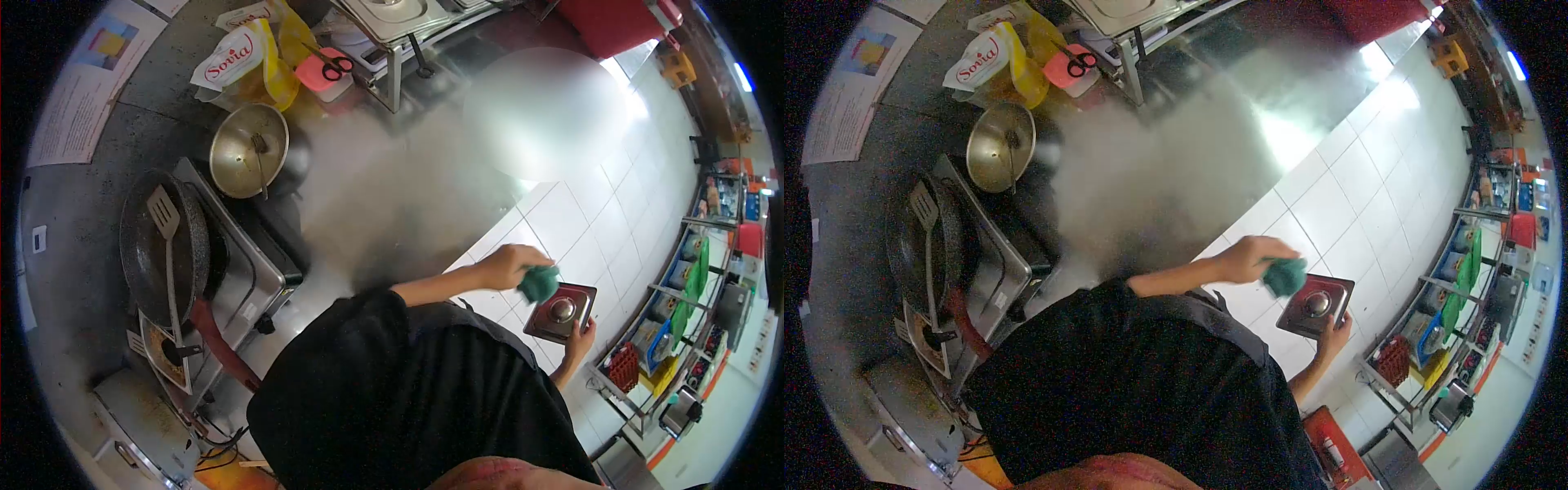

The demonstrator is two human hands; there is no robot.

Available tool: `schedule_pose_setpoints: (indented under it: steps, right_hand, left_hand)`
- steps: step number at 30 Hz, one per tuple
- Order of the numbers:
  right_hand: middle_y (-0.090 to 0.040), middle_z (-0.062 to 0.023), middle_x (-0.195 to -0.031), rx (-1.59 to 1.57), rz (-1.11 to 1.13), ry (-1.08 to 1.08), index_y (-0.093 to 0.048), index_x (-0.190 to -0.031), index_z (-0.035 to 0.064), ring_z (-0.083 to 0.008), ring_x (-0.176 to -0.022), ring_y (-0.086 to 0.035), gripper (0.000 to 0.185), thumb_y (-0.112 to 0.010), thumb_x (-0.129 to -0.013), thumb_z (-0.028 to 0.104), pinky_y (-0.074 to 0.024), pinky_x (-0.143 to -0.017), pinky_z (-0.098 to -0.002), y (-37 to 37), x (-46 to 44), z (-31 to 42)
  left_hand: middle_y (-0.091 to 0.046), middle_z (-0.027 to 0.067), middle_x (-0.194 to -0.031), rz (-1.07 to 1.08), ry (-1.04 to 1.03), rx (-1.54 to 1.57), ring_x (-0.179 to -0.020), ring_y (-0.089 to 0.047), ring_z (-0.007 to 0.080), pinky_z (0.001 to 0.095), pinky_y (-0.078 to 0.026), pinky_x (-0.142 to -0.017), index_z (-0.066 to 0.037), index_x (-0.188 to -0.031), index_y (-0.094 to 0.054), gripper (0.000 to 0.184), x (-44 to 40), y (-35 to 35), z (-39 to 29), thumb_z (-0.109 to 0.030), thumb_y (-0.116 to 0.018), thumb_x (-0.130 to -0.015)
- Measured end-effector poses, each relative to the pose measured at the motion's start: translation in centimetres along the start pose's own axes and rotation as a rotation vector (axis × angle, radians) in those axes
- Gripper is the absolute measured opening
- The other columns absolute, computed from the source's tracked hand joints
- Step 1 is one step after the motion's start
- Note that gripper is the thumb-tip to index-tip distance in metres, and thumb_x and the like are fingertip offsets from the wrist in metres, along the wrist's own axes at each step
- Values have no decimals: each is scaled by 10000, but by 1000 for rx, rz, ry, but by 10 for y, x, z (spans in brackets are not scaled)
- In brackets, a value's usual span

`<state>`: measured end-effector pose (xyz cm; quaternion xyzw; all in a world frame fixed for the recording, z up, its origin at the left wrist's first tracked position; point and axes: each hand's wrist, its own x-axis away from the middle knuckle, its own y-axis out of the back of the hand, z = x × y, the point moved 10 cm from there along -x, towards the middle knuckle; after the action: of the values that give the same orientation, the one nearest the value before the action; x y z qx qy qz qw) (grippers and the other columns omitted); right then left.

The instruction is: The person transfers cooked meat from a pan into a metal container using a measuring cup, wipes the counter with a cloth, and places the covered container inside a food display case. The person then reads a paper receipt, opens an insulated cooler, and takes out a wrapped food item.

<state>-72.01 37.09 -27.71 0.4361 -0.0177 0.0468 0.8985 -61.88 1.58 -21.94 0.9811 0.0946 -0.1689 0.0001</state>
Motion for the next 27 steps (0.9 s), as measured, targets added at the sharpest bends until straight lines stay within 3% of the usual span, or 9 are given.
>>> schedule_pose_setpoints:
  steps: [4, 8, 11, 15, 20, 22, 23, 25, 27]
  right_hand:
    - [-600, -160, -889, 155, 31, 49, -458, -1111, -18, -209, -775, -597, 377, -596, -779, 94, -465, -677, -298, 2, -8, 17]
    - [-610, -145, -855, 174, 77, 60, -462, -1113, -2, -209, -785, -599, 377, -590, -771, 92, -469, -673, -292, -12, -16, 56]
    - [-596, -143, -898, 0, 111, 124, -451, -1129, -12, -193, -824, -593, 356, -571, -804, 67, -470, -705, -291, -26, -25, 51]
    - [-584, -139, -928, -37, 167, 139, -455, -1130, -18, -180, -833, -586, 331, -558, -824, 53, -469, -709, -284, -35, -22, 50]
    - [-597, -179, -933, 195, 143, 124, -474, -1117, -10, -219, -786, -603, 347, -566, -793, 72, -458, -700, -305, -25, -16, 54]
    - [-593, -182, -949, 177, 121, 96, -481, -1111, -13, -250, -803, -601, 341, -565, -793, 79, -455, -714, -320, -22, -11, 63]
    - [-591, -183, -957, 173, 109, 85, -484, -1108, -14, -266, -812, -601, 339, -564, -793, 82, -454, -722, -328, -18, -8, 66]
    - [-590, -187, -968, 308, 80, 154, -490, -1107, -12, -291, -847, -594, 343, -570, -790, 96, -448, -745, -343, -11, -10, 52]
    - [-590, -203, -980, 422, 82, 140, -500, -1104, -8, -311, -889, -583, 357, -585, -782, 120, -439, -772, -363, 8, -8, 20]
  left_hand:
    - [-569, 129, -1117, -646, -74, -803, -1056, -517, 309, 407, -364, -940, -53, -1108, -577, 450, 77, 152, -59, 63, -428, -700]
    - [-266, 225, -1377, -967, 920, -1548, -1260, -225, 445, 543, -152, -1022, 42, -1311, -290, 582, 177, 275, -4, -174, -498, -812]
    - [-219, 238, -1393, -1130, 870, -1425, -1257, -225, 446, 571, -111, -1018, 52, -1334, -215, 675, 165, 316, 13, -270, -512, -820]
    - [-330, 241, -1332, -988, 672, -1582, -1218, -305, 413, 479, -186, -1033, 54, -1293, -311, 629, 90, 362, 33, -240, -553, -793]
    - [-510, 230, -1126, -809, 357, -1101, -1000, -478, 412, 457, -374, -863, -29, -1262, -400, 490, 87, 233, 42, -83, -514, -789]
    - [-562, 214, -1020, -509, 284, -859, -936, -525, 354, 395, -437, -787, -32, -1181, -504, 400, 69, 111, 50, -39, -481, -782]
    - [-543, 201, -1115, -312, 120, -508, -1035, -510, 328, 375, -420, -875, -33, -1157, -526, 397, 66, 45, 69, -24, -499, -761]
    - [-488, 166, -1243, 136, 239, 174, -1169, -454, 243, 309, -353, -970, -33, -1217, -486, 507, 68, -66, 95, 24, -536, -716]
    - [-560, 152, -1157, 355, 241, 248, -1047, -543, 210, 297, -387, -925, -35, -1188, -519, 445, 84, -102, 85, 11, -544, -746]
